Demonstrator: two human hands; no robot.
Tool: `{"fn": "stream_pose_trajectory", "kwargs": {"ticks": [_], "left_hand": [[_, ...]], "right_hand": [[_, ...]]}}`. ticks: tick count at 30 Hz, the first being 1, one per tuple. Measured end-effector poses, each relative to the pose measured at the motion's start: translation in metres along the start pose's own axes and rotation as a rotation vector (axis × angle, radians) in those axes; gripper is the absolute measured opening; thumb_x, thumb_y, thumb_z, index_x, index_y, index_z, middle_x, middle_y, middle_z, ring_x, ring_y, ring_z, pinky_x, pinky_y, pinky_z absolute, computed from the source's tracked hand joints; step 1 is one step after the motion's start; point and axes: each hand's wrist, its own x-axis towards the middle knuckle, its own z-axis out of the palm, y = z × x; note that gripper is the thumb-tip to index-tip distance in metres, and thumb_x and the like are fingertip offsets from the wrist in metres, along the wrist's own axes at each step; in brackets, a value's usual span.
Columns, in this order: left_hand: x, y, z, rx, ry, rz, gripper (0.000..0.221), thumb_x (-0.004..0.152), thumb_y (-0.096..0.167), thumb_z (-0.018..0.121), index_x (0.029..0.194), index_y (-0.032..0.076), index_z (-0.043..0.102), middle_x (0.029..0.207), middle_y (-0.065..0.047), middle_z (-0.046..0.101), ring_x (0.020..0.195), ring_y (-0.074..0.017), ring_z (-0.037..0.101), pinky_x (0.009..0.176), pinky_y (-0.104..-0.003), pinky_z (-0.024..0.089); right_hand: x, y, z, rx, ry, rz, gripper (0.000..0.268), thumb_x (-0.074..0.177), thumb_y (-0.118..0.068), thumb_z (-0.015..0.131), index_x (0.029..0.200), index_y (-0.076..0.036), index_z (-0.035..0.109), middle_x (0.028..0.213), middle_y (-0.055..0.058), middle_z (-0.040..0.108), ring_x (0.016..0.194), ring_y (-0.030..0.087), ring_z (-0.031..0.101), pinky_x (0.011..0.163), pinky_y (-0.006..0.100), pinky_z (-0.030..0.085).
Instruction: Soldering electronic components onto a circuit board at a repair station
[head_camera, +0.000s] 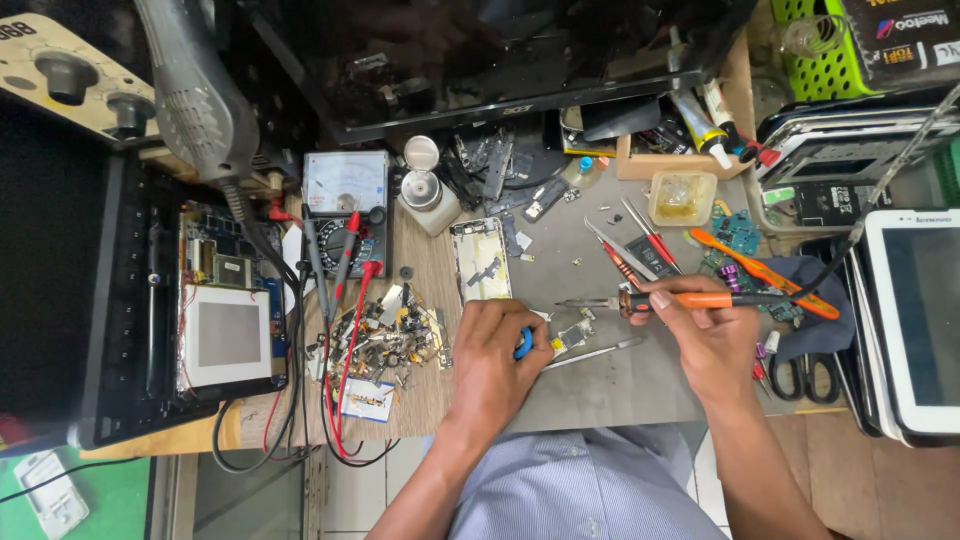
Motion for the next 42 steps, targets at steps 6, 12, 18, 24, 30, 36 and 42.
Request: {"fn": "stream_pose_trajectory", "kwargs": {"ticks": [6,12,18,24,30,36,42], "left_hand": [[0.0011,0.0011,-0.0011,-0.002,0.024,0.001,0.011,0.076,0.0,0.074,0.079,0.009,0.07,0.083,-0.005,0.064,0.081,-0.0254,0.064,0.074,-0.033,0.059],[0.0045,0.0041,-0.0028,-0.007,0.025,-0.003,0.012,0.075,-0.002,0.074,0.078,0.008,0.069,0.082,-0.005,0.064,0.079,-0.0255,0.063,0.074,-0.032,0.058],[0.0047,0.0027,-0.002,-0.013,0.026,-0.001,0.012,0.076,-0.002,0.074,0.078,0.009,0.069,0.082,-0.005,0.064,0.078,-0.0256,0.063,0.074,-0.033,0.059],[0.0043,0.0014,-0.0015,-0.019,0.021,0.0,0.011,0.076,-0.001,0.075,0.078,0.009,0.069,0.082,-0.005,0.064,0.078,-0.0261,0.064,0.074,-0.033,0.059],[0.0046,0.0021,-0.0025,-0.024,0.015,-0.006,0.011,0.077,-0.001,0.074,0.079,0.009,0.069,0.082,-0.005,0.064,0.078,-0.0266,0.064,0.073,-0.034,0.058],[0.004,0.0018,-0.0017,-0.023,0.013,-0.013,0.01,0.078,0.0,0.074,0.079,0.008,0.069,0.082,-0.005,0.064,0.079,-0.0264,0.064,0.074,-0.034,0.059],[0.0026,0.0023,-0.0021,-0.023,0.0,-0.033,0.01,0.077,0.0,0.074,0.079,0.008,0.07,0.082,-0.005,0.065,0.08,-0.026,0.064,0.073,-0.033,0.059]], "right_hand": [[-0.0041,0.0066,-0.0032,0.023,-0.007,-0.018,0.01,0.092,0.0,0.073,0.099,0.008,0.072,0.09,0.018,0.072,0.081,0.016,0.067,0.078,0.031,0.057],[-0.0036,0.0095,-0.0048,0.0,-0.008,-0.015,0.009,0.093,0.002,0.072,0.098,0.009,0.071,0.09,0.02,0.072,0.08,0.017,0.068,0.077,0.032,0.058],[-0.0038,0.0074,-0.0025,0.008,-0.006,-0.009,0.009,0.092,0.002,0.072,0.096,0.01,0.071,0.087,0.02,0.07,0.078,0.018,0.068,0.075,0.032,0.058],[-0.0032,0.0088,-0.0035,0.003,-0.006,-0.008,0.009,0.092,0.001,0.072,0.096,0.01,0.071,0.087,0.02,0.071,0.077,0.018,0.069,0.074,0.033,0.059],[-0.0027,0.0062,-0.0032,0.005,-0.017,-0.013,0.011,0.092,0.002,0.072,0.096,0.012,0.07,0.079,0.02,0.068,0.07,0.021,0.069,0.071,0.034,0.059],[-0.0023,0.0069,-0.0024,0.011,-0.01,-0.008,0.009,0.092,0.002,0.072,0.097,0.01,0.07,0.082,0.018,0.069,0.074,0.018,0.069,0.073,0.034,0.059],[-0.003,0.003,-0.0008,0.007,-0.005,0.007,0.009,0.093,0.002,0.071,0.097,0.01,0.071,0.084,0.018,0.07,0.076,0.018,0.068,0.075,0.034,0.059]]}}
